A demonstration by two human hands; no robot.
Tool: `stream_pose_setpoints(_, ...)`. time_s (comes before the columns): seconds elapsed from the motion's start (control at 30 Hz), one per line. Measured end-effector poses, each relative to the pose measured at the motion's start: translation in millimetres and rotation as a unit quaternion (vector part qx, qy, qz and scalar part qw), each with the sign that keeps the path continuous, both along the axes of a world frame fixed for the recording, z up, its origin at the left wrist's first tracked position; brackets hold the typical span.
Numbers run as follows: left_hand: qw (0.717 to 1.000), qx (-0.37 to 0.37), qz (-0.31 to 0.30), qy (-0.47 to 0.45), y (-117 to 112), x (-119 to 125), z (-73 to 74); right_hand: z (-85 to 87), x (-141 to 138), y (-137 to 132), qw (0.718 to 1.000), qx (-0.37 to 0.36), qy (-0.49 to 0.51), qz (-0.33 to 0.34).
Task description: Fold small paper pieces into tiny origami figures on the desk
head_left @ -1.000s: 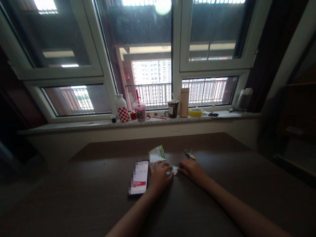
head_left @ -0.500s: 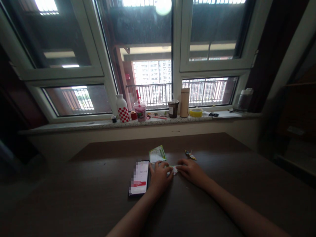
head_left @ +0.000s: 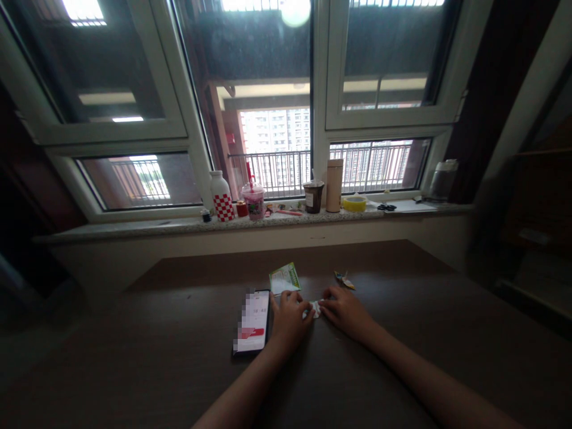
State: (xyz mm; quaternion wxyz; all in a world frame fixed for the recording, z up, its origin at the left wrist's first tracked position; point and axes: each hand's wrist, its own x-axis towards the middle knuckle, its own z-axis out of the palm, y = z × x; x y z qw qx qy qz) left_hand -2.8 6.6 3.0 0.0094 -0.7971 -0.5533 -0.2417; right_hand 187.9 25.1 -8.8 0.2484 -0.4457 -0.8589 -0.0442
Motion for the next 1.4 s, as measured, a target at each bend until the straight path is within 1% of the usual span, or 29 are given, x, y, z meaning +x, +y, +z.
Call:
stream_pose_setpoints(0.3, 1.000, 0.001, 0.006, 0.009, 1, 0, -3.0, 0.1, -3, -1, 1.000, 0.006, -0.017, -0.019)
stream_pose_setpoints(0.5, 1.000, -0.007, 0.011, 0.007, 0, 0, -1.8, -2.3, -4, 0, 0.999, 0.006, -0.020, -0.024)
stream_pose_setpoints(0.77, 1.000, -0.015, -0.002, -0.008, -1, 1, -0.1, -3.2, -9, -2, 0.997, -0.033, 0.040, -0.059)
stream_pose_setpoints(0.97, 1.000, -0.018, -0.002, -0.009, -1, 1, 0.1, -7.0, -11, -3, 0.994, -0.044, 0.088, -0.048)
stream_pose_setpoints(1.23, 1.000, -0.019, 0.000, -0.006, 1, 0, -0.5, -6.2, -12, -3, 0.992, -0.059, 0.095, -0.055)
stream_pose_setpoints(1.4, 1.000, -0.021, -0.008, -0.013, 1, -1, 0.6, -5.9, -13, -3, 0.993, -0.051, 0.088, -0.057)
